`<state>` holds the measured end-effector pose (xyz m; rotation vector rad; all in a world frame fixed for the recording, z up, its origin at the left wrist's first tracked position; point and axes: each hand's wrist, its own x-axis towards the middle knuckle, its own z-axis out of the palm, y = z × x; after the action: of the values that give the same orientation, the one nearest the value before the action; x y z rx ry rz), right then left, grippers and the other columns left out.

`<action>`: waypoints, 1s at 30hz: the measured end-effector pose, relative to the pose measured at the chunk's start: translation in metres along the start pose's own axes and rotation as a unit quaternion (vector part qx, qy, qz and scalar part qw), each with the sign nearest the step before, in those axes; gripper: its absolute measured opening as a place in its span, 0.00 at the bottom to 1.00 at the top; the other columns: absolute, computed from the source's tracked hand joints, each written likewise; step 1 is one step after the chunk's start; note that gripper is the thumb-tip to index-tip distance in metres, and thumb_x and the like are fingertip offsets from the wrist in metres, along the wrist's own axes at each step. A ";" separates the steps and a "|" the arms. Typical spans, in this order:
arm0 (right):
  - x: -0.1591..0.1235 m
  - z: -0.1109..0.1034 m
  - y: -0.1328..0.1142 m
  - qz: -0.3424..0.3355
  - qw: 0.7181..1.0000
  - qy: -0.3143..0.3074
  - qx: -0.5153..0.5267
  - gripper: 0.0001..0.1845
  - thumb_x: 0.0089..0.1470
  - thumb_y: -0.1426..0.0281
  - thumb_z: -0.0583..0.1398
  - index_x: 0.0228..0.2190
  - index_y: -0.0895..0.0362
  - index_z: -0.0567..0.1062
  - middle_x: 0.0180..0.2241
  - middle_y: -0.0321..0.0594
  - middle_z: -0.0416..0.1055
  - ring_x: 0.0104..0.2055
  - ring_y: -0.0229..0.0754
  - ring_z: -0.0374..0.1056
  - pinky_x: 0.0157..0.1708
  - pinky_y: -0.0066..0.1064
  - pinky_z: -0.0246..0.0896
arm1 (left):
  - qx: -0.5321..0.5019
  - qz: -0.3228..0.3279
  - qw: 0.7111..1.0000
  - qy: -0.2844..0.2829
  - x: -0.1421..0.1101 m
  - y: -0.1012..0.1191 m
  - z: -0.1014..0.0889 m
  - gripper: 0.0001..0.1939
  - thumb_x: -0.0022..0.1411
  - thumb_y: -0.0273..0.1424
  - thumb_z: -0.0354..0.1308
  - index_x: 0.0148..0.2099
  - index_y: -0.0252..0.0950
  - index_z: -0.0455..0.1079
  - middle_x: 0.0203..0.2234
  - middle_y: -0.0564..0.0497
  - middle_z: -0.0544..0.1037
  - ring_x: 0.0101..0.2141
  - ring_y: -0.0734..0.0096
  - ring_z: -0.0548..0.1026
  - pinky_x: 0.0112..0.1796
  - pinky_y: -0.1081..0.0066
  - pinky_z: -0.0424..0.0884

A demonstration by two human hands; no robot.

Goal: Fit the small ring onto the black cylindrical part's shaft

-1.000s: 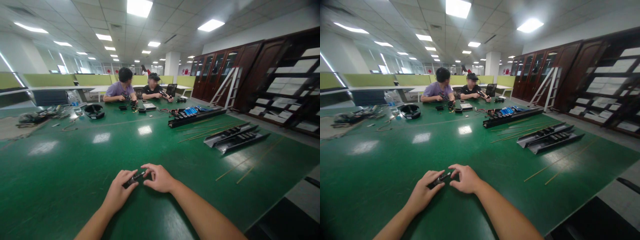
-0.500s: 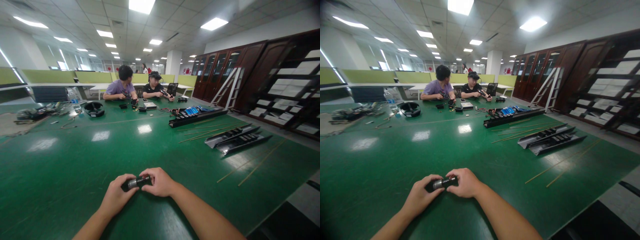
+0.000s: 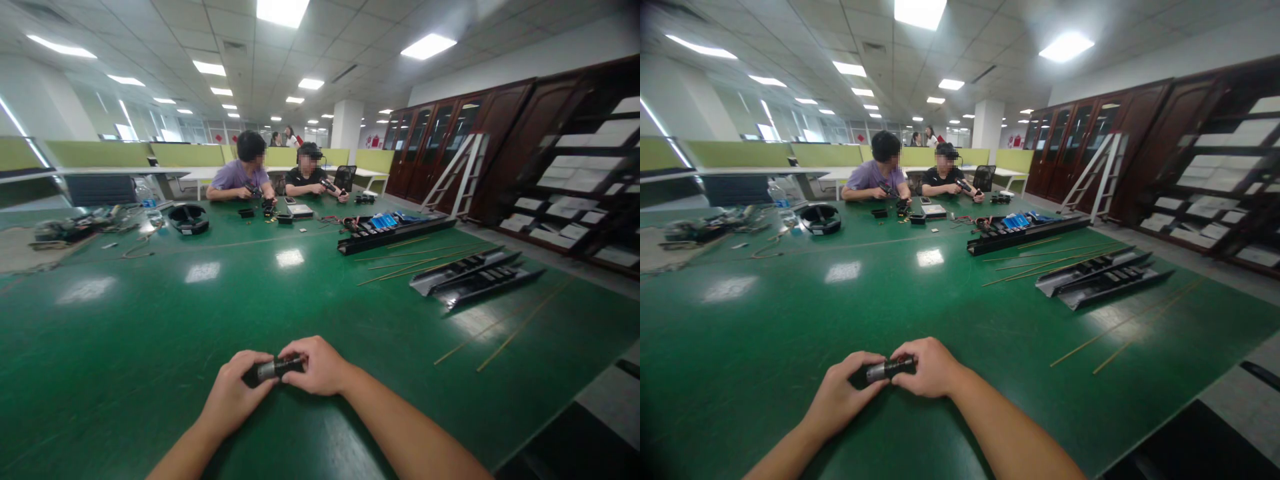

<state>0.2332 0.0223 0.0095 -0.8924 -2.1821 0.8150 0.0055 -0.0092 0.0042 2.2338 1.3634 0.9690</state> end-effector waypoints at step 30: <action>0.004 0.006 0.000 -0.025 0.998 -0.007 -0.054 0.15 0.52 0.67 0.61 0.43 0.53 0.80 0.38 0.38 0.80 0.39 0.41 0.75 0.40 0.27 0.64 | 0.016 -0.015 1.000 0.013 0.003 0.001 0.003 0.11 0.57 0.35 0.65 0.44 0.42 0.74 0.38 0.52 0.80 0.40 0.64 0.78 0.43 0.66 0.75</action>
<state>0.2265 0.0233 0.0071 -0.8839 -2.2704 0.6868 0.0088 -0.0072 0.0038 2.2245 1.4299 0.9762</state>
